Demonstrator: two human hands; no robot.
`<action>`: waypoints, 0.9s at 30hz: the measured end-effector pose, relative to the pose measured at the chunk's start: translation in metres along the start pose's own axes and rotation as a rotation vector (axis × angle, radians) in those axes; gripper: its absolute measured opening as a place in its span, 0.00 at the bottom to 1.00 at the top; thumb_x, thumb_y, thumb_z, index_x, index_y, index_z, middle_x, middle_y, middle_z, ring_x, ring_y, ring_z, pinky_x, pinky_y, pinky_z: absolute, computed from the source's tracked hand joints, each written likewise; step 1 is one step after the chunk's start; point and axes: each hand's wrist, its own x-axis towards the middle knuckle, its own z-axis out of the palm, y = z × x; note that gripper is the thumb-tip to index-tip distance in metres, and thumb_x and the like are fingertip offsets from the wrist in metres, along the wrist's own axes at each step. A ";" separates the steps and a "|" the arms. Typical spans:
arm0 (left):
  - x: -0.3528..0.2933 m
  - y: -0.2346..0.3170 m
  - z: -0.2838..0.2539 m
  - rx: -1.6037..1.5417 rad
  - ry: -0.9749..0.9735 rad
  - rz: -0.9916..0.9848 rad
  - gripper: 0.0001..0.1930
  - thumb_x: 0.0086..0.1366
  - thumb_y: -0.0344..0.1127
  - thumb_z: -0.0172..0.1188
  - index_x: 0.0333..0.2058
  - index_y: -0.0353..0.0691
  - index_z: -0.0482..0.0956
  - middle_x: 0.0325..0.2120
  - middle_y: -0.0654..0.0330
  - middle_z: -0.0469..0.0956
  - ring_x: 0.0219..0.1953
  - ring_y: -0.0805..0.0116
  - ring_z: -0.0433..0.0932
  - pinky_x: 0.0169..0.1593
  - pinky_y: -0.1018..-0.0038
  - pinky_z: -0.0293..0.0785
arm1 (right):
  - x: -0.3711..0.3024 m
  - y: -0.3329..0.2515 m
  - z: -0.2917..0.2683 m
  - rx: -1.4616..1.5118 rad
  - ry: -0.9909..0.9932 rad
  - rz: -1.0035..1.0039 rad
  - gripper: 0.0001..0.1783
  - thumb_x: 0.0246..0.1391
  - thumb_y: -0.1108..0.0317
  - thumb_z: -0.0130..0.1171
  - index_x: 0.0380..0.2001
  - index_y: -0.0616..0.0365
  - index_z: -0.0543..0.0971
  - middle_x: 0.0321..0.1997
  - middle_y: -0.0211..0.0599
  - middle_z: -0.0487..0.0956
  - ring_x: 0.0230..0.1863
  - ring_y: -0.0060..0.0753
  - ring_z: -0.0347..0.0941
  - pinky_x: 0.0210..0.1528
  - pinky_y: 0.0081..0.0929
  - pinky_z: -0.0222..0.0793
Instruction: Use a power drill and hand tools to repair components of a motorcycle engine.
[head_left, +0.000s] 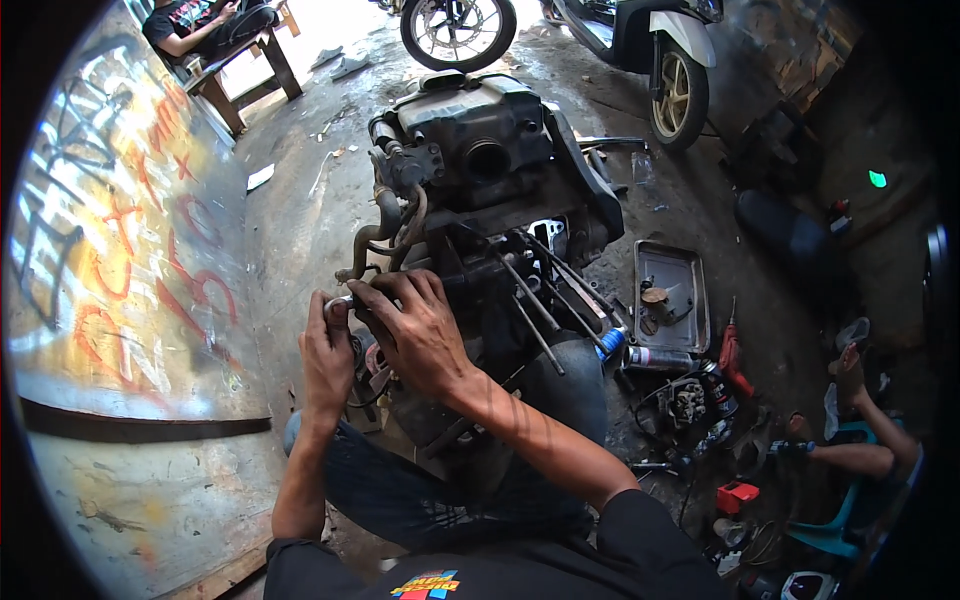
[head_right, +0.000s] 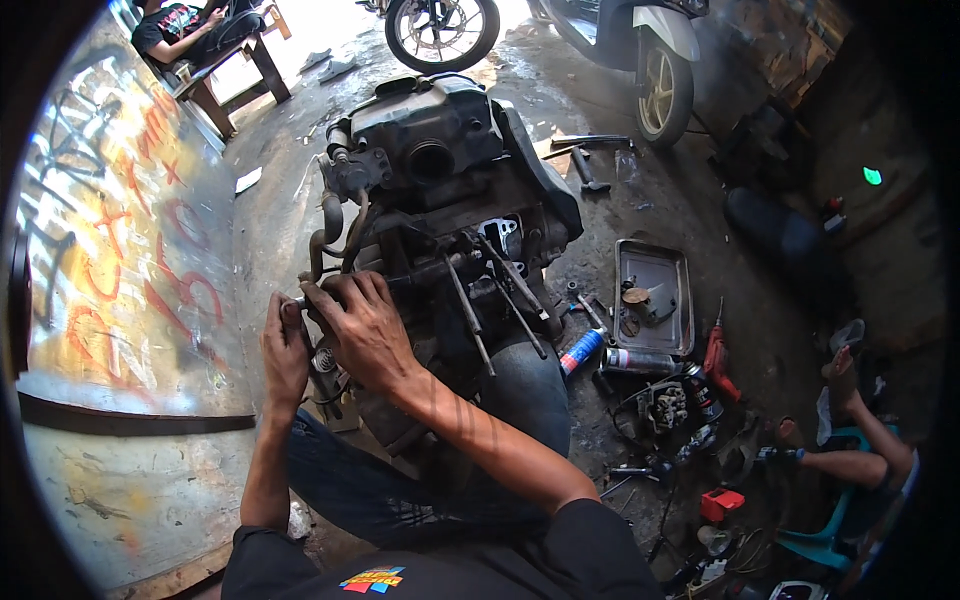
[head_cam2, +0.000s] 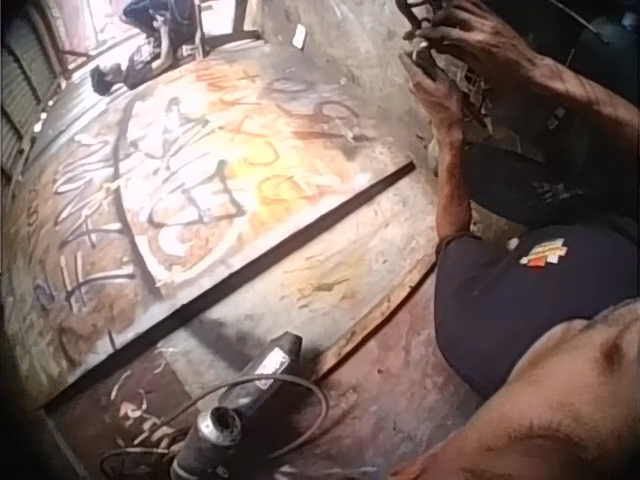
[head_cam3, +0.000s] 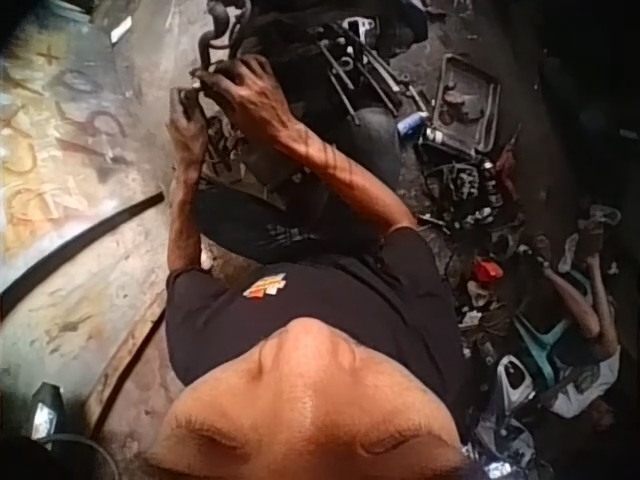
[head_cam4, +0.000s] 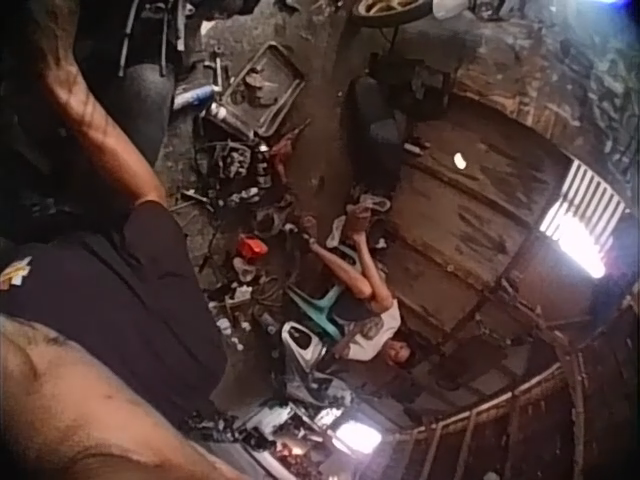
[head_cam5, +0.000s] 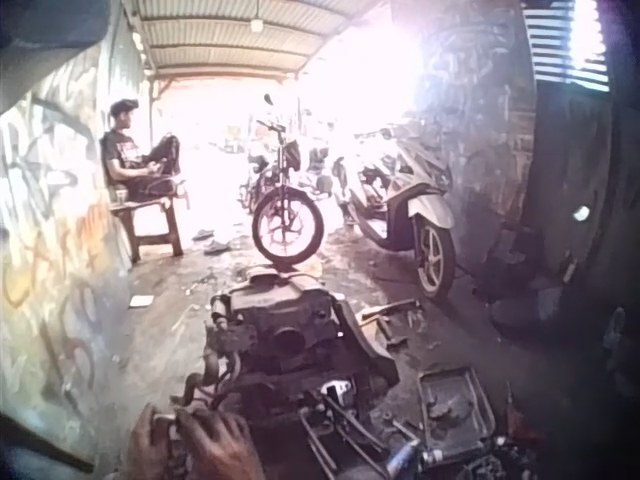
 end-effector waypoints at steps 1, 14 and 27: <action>-0.001 0.002 -0.002 0.006 -0.004 0.001 0.22 0.75 0.47 0.48 0.46 0.28 0.70 0.22 0.44 0.74 0.22 0.68 0.68 0.27 0.64 0.66 | -0.003 -0.002 0.000 0.006 0.014 0.007 0.27 0.48 0.71 0.64 0.55 0.53 0.76 0.48 0.38 0.76 0.51 0.43 0.70 0.58 0.40 0.62; 0.003 0.007 -0.014 -0.225 -0.187 -0.452 0.22 0.72 0.61 0.45 0.30 0.49 0.64 0.13 0.75 0.55 0.11 0.83 0.53 0.14 0.80 0.51 | -0.089 -0.067 0.005 0.460 -0.113 0.226 0.27 0.54 0.68 0.61 0.58 0.59 0.69 0.48 0.50 0.71 0.53 0.53 0.68 0.63 0.47 0.63; -0.004 0.027 -0.013 -0.244 -0.177 -0.504 0.21 0.72 0.60 0.44 0.36 0.47 0.67 0.14 0.74 0.56 0.11 0.82 0.57 0.14 0.79 0.56 | -0.192 -0.079 -0.030 0.176 -0.528 0.265 0.30 0.50 0.66 0.64 0.59 0.54 0.72 0.49 0.46 0.74 0.60 0.53 0.67 0.72 0.55 0.49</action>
